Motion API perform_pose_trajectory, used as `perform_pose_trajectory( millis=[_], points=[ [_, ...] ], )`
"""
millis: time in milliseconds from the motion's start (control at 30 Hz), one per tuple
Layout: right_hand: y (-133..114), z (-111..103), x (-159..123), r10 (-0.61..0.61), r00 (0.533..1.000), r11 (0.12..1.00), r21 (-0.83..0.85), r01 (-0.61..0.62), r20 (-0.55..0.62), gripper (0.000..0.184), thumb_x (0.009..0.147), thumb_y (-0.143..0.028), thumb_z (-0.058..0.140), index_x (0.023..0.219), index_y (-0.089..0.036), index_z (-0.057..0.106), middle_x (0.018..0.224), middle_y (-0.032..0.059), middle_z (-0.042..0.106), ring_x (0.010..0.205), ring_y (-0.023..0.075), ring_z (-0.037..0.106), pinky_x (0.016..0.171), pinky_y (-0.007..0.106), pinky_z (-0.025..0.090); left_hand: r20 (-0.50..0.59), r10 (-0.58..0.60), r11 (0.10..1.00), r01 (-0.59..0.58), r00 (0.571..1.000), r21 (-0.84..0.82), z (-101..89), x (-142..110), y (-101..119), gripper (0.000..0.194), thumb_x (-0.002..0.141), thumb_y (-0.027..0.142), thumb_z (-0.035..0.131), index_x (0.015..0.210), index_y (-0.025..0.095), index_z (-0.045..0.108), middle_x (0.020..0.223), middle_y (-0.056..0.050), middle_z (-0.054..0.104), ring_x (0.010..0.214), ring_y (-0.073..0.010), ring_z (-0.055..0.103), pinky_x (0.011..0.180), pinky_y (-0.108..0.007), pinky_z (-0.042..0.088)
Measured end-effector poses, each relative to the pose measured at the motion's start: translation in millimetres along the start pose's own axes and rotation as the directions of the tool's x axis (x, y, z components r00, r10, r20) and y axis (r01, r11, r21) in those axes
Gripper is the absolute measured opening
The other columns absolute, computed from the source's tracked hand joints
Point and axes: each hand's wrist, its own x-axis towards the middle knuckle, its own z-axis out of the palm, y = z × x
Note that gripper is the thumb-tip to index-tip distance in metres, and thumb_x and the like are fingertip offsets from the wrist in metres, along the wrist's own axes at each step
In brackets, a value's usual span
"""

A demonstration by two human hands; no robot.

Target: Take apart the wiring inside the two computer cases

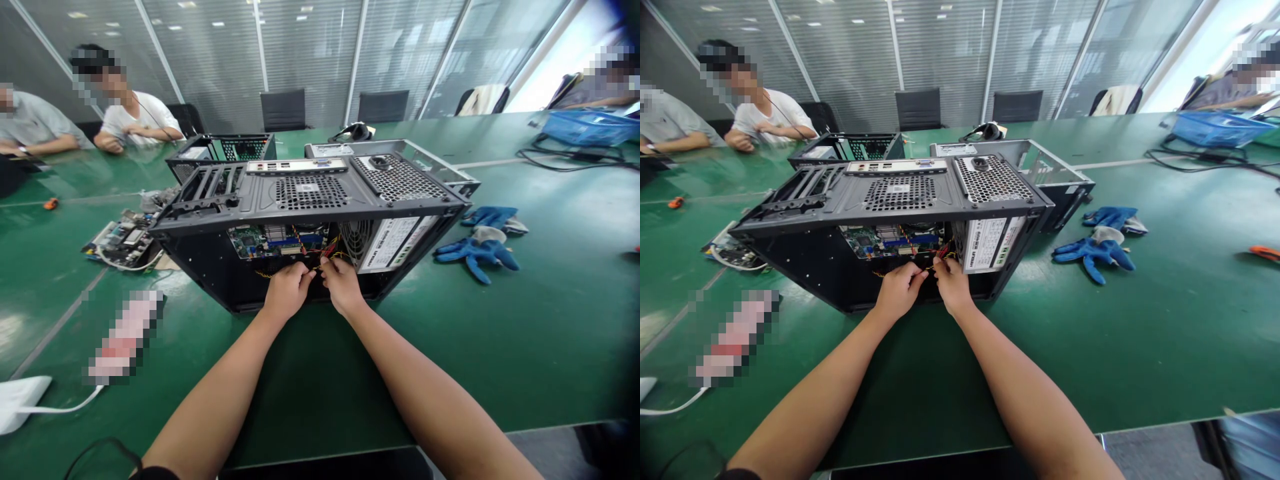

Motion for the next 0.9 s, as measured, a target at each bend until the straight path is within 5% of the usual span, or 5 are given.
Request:
perform_pose_trajectory(
  millis=[367, 900],
  points=[
    [-1.7, 0.6, -0.1, -0.030, 0.999, 0.995, 0.096, 0.028, 0.027, 0.043, 0.070, -0.060, 0.073, 0.070, -0.021, 0.054, 0.063, -0.0025, 0.052, 0.059, 0.0116, 0.047, 0.053, 0.026, 0.039, 0.046, -0.079, 0.991, 0.084, 0.996, -0.100, -1.4, 2.3, -0.3, 0.020, 0.095, 0.028, 0.059, 0.077, 0.019, 0.061, 0.066, 0.000, 0.064, 0.059, -0.0137, 0.060, 0.058, -0.025, 0.039],
    [1.8, -1.3, 1.2, -0.021, 1.000, 0.999, 0.050, 0.020, 0.022, 0.045, 0.070, -0.062, 0.072, 0.069, -0.022, 0.053, 0.061, -0.0034, 0.052, 0.054, 0.0100, 0.045, 0.050, 0.025, 0.037, -0.088, 0.032, 0.994, -0.041, 0.996, -0.098, -0.6, -0.4, -2.4, 0.010, 0.094, 0.025, 0.062, 0.088, 0.020, 0.068, 0.088, -0.003, 0.066, 0.080, -0.0156, 0.065, 0.073, -0.026, 0.051]
  ],
)
